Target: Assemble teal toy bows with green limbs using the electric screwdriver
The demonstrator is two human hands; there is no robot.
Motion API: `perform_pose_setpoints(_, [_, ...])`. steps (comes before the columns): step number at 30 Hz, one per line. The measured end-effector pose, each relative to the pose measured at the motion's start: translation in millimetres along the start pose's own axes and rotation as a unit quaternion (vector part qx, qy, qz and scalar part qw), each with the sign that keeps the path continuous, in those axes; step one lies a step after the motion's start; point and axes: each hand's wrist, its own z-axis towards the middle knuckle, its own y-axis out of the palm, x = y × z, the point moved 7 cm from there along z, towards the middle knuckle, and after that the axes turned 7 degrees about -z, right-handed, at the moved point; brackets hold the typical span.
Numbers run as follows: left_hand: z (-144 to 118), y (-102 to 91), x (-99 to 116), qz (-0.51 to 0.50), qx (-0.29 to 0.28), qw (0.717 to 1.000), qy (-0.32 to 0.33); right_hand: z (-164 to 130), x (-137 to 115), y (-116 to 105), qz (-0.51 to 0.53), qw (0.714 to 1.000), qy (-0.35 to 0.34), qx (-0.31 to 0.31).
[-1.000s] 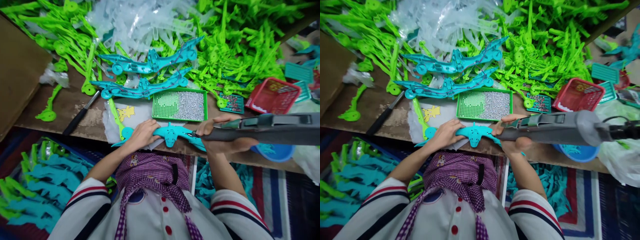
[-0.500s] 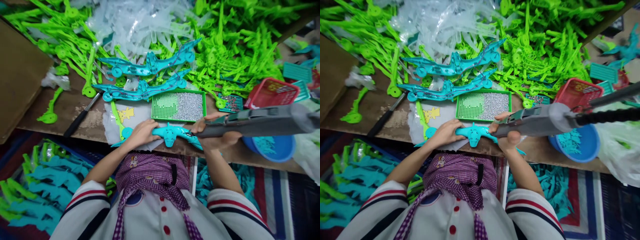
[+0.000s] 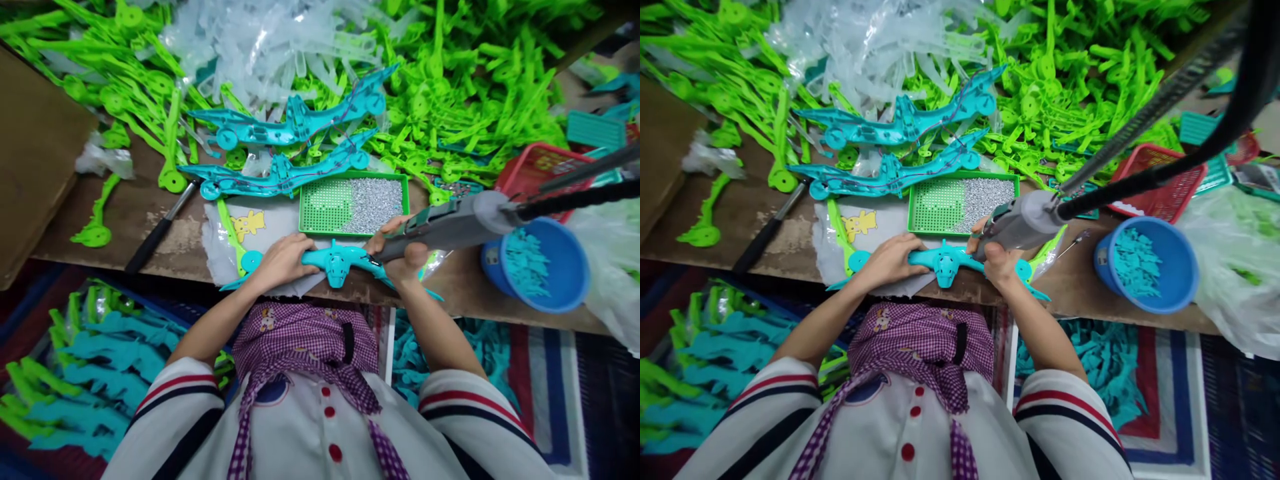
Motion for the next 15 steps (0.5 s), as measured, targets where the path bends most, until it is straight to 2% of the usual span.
perform_pose_setpoints(7, [0.6,3.2,-2.3,0.009,-0.01,1.0,0.007,-2.9,8.7,3.2,0.048,0.999,-0.011,-0.009])
perform_pose_setpoints(11, [2.0,1.5,-2.8,-0.009,-0.02,1.0,-0.014,-12.1,12.4,-2.2,0.007,1.0,-0.005,0.008])
perform_pose_setpoints(13, [2.8,-0.1,-2.2,-0.018,-0.027,0.999,-0.029,-15.1,8.2,-2.5,-0.036,0.999,0.006,0.031])
perform_pose_setpoints(15, [3.6,-1.7,-1.1,-0.023,-0.033,0.998,-0.038,-14.8,-3.1,1.4,-0.077,0.994,0.006,0.082])
